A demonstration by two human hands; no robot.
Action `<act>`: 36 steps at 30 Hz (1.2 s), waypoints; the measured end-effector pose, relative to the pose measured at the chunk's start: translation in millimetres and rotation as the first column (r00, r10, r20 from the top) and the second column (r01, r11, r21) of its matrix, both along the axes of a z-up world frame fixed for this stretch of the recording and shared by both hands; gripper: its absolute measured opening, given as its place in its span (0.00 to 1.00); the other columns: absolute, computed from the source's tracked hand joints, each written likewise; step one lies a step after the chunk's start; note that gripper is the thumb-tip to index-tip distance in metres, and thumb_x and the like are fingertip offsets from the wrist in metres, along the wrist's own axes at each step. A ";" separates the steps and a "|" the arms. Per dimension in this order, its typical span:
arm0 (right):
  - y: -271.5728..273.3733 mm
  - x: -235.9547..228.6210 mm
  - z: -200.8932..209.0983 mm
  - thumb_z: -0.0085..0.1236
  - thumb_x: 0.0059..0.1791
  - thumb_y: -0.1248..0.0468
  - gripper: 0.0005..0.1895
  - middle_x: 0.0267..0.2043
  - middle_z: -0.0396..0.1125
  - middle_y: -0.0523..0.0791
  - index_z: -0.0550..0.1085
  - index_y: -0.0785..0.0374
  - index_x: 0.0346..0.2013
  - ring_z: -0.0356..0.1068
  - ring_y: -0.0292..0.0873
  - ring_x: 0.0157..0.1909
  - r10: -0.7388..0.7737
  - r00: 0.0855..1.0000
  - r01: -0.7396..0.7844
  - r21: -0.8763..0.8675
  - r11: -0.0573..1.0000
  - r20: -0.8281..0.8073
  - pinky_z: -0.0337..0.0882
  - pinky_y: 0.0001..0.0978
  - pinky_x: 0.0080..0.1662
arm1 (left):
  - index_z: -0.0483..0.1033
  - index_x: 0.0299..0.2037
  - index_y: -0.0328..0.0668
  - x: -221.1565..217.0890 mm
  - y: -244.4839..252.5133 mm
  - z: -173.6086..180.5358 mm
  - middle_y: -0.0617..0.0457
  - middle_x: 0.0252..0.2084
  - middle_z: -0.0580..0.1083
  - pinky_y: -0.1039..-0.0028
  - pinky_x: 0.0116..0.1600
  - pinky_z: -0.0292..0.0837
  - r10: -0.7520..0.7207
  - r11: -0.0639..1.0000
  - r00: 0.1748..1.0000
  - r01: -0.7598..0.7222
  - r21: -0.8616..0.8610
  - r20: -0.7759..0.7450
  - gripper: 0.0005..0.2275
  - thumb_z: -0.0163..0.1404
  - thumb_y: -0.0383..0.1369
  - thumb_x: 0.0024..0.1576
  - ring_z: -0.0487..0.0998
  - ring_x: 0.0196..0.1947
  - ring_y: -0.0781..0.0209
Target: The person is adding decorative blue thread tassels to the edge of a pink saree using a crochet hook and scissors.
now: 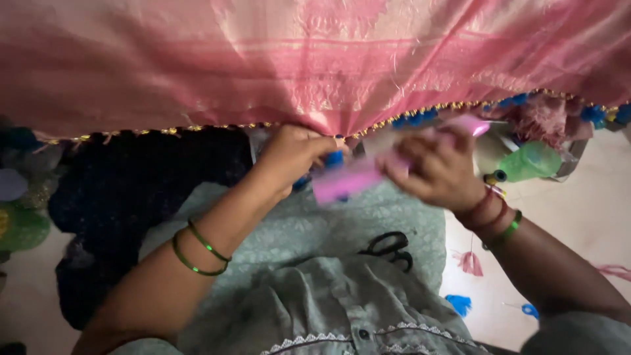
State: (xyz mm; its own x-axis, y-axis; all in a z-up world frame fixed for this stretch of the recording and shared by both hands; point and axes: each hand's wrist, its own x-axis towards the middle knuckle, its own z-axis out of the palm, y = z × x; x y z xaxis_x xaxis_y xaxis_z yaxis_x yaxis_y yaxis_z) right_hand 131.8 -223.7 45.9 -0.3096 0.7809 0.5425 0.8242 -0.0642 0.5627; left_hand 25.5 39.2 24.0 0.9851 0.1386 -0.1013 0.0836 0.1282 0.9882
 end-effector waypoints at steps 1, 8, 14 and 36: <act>1.2 1.2 -0.1 0.64 0.52 0.58 0.18 0.51 0.68 0.43 0.74 0.44 0.57 0.67 0.45 0.54 -0.050 0.998 0.051 0.026 0.998 -0.031 0.61 0.52 0.57 | 0.85 0.33 0.31 2.8 0.0 -5.2 0.50 0.31 0.82 0.77 0.36 0.74 0.048 0.997 0.996 -0.053 0.053 0.076 0.08 0.58 0.31 0.53 0.80 0.29 0.68; 1.2 -6.4 -16.7 0.61 0.49 0.61 0.23 0.52 0.70 0.44 0.75 0.47 0.59 0.68 0.44 0.53 -0.102 0.988 0.094 -0.068 0.993 -0.119 0.61 0.52 0.56 | 0.84 0.35 0.32 1.7 1.4 -3.2 0.49 0.31 0.83 0.77 0.37 0.78 0.010 0.999 0.999 -0.009 -0.045 0.036 0.09 0.55 0.32 0.56 0.84 0.30 0.66; -23.0 -31.4 -76.1 0.62 0.52 0.60 0.21 0.56 0.68 0.45 0.69 0.47 0.59 0.67 0.47 0.60 0.005 0.970 -0.010 -0.023 1.000 -0.241 0.61 0.57 0.63 | 0.83 0.39 0.32 -1.8 -10.6 -27.3 0.52 0.35 0.83 0.81 0.44 0.77 0.089 0.996 0.976 -0.091 0.003 0.199 0.11 0.53 0.34 0.62 0.83 0.36 0.70; 96.7 -61.2 -88.5 0.53 0.60 0.60 0.15 0.38 0.72 0.42 0.76 0.70 0.36 0.69 0.35 0.43 0.490 -0.487 0.317 0.377 0.870 -0.723 0.68 0.30 0.49 | 0.77 0.47 0.32 -42.8 -28.8 -8.6 0.48 0.37 0.80 0.72 0.39 0.75 0.276 0.783 0.831 -0.486 0.388 0.484 0.16 0.61 0.37 0.56 0.81 0.35 0.64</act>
